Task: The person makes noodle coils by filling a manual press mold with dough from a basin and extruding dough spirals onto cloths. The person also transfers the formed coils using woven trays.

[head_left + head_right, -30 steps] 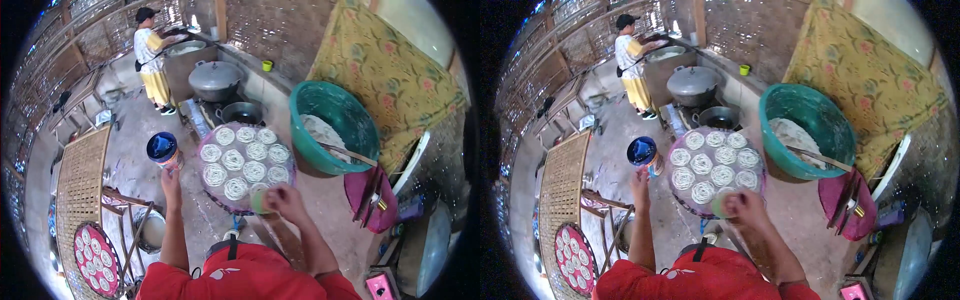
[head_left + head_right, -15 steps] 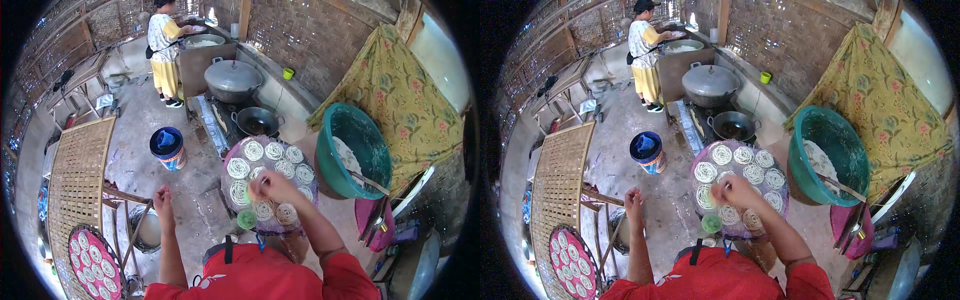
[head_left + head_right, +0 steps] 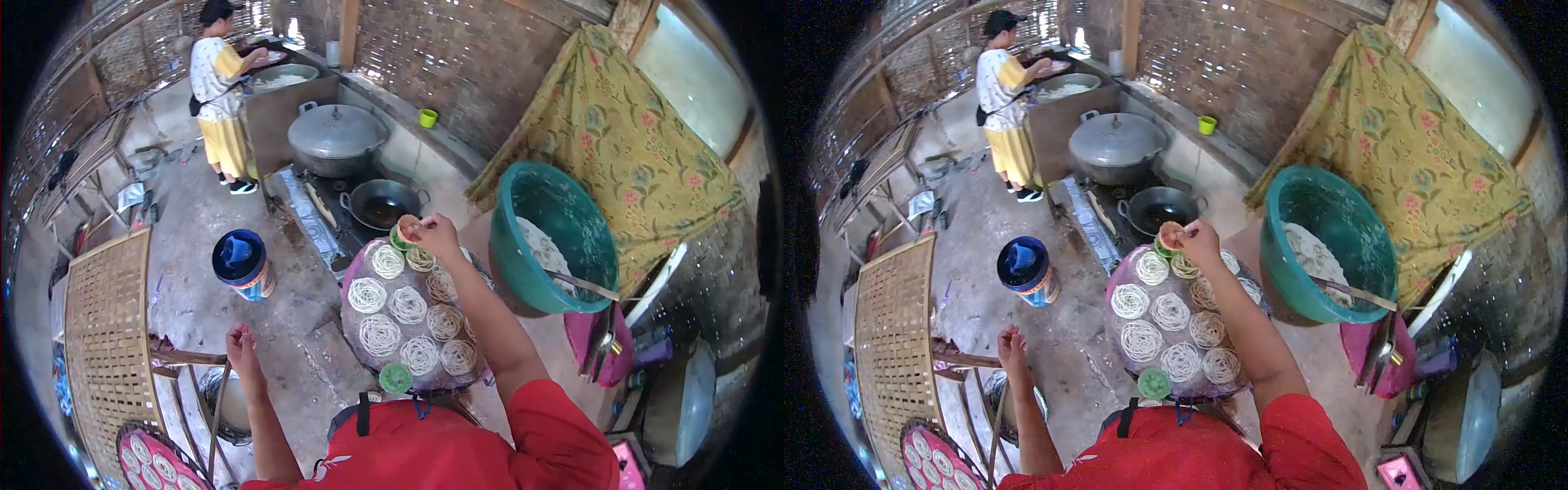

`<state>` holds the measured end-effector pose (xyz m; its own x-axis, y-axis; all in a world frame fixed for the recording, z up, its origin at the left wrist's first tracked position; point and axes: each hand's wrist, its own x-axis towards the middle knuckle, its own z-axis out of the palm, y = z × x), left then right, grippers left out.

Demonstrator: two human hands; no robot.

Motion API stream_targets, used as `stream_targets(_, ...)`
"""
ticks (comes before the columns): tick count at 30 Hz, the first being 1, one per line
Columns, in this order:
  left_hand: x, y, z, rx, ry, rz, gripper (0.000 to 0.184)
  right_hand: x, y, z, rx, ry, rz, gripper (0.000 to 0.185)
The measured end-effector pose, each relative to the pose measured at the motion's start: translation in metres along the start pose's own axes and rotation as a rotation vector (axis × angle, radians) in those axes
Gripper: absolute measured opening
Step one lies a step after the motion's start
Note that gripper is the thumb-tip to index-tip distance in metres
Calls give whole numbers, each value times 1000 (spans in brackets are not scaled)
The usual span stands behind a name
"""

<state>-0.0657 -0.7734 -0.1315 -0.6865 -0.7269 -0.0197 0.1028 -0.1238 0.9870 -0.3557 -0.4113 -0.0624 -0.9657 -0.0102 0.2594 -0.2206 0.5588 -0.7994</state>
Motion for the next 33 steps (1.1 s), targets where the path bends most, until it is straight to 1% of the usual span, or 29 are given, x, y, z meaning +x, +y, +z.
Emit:
stream_targets(1, 4, -3, 0, -10, -12, 2, 21, -2, 4, -12, 84, -31, 39, 26)
stream_targets(2, 8, -4, 2, -18, -25, 2, 21, -13, -2, -33, 74, -11, 59, 26)
stream_targets(4, 12, -2, 9, 0, -39, -26, 19, -40, -29, -91, 364, -143, 182, 19)
stream_targets(6, 18, -7, 13, 2, -51, -4, 18, -78, -46, -137, 382, -84, 200, 11)
stream_targets(8, 29, -20, 15, -7, -88, -51, 18, -113, -34, -172, 202, -51, 286, 8)
stream_targets(10, 32, -23, 26, -14, -86, -81, 19, -153, -7, -192, 140, -73, 239, 8)
stream_targets(11, 38, -31, 27, -14, -130, -71, 21, -171, 0, -195, 136, -61, 252, 8)
stream_targets(13, 33, -16, 51, 2, -144, -60, 21, -202, 12, -198, 19, -79, 522, 9)
stream_targets(15, 32, -8, 70, 21, -152, -46, 22, -224, 35, -195, 11, -80, 514, 10)
stream_targets(16, 33, -8, 75, 24, -203, -31, 22, -234, 46, -194, 2, -90, 497, 11)
stream_targets(17, 33, -7, 81, 26, -254, -15, 22, -239, 44, -192, 51, -83, 490, 13)
stream_targets(21, 22, -6, 96, 43, -270, 0, 20, -253, 41, -186, 13, -95, 521, 15)
stream_targets(23, 16, -8, 95, 83, -299, 11, 20, -258, 44, -180, -66, -106, 446, 17)
stream_targets(24, 11, -8, 94, 85, -299, 12, 20, -259, 41, -180, -64, -106, 446, 17)
stream_targets(26, -1, -6, 88, 71, -279, -20, 21, -259, 34, -181, -132, -140, 392, 11)
stream_targets(27, -6, -7, 83, 75, -282, -20, 21, -259, 37, -182, -159, -151, 382, 14)
stream_targets(28, -9, -9, 77, 79, -274, 2, 23, -261, 34, -186, -156, -147, 384, 14)
stream_targets(30, -13, -12, 66, 78, -274, 29, 24, -263, 26, -200, -100, -52, 318, 15)
stream_targets(33, -18, -23, 46, 190, -176, 6, 33, -276, 48, -235, -55, -18, 373, 16)
